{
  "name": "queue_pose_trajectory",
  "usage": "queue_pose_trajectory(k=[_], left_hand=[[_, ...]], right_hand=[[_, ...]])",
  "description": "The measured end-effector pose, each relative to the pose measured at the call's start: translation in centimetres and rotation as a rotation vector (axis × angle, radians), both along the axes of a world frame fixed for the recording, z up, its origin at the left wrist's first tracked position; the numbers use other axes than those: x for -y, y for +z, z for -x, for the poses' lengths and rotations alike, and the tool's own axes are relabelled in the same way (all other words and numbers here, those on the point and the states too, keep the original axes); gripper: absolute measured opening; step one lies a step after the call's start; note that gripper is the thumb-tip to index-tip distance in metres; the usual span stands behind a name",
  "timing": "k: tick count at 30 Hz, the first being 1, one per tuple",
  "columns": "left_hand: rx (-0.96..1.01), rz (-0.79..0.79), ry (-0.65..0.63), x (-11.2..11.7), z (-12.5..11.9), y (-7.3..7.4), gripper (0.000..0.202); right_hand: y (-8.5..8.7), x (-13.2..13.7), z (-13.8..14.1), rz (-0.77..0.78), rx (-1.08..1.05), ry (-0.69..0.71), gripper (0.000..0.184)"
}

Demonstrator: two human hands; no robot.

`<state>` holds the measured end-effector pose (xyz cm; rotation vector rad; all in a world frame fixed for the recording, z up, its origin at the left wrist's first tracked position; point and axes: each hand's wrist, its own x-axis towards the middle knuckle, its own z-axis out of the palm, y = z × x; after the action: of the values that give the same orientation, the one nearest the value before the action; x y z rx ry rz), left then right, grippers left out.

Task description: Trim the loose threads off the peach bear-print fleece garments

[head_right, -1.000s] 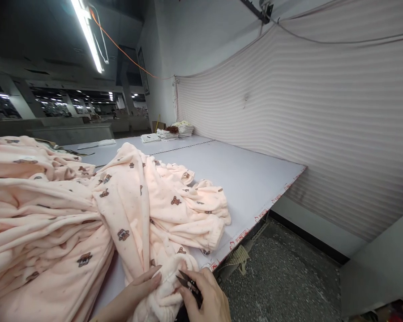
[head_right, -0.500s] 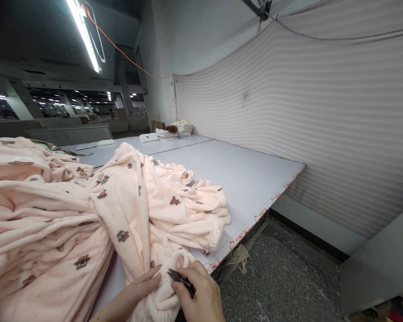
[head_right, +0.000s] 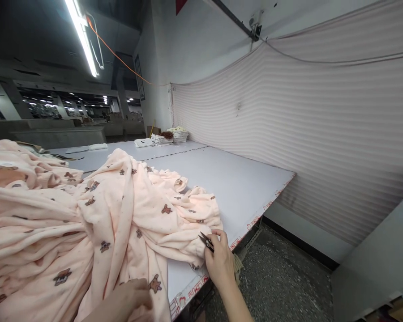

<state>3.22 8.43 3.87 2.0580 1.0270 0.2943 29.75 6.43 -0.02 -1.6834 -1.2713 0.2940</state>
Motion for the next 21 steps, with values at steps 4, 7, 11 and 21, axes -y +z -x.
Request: queue_pose_trajectory(k=[4, 7, 11, 21], left_hand=[[0.112, 0.009, 0.075, 0.3, -5.6, -0.2, 0.043], [0.366, -0.076, 0.209, 0.7, -8.1, -1.5, 0.042], [0.504, -0.282, 0.278, 0.9, -8.1, -2.5, 0.034], [0.865, 0.671, 0.230, 0.4, -6.5, -0.9, 0.024]], right_hand=[[1.2, 0.2, 2.0, -0.024, -0.194, 0.099, 0.031], [1.5, 1.5, 3.1, -0.035, -0.333, 0.192, 0.028], [1.4, 3.4, 2.9, 0.004, -0.116, 0.087, 0.016], [1.5, 2.2, 4.0, -0.080, 0.161, -0.043, 0.006]])
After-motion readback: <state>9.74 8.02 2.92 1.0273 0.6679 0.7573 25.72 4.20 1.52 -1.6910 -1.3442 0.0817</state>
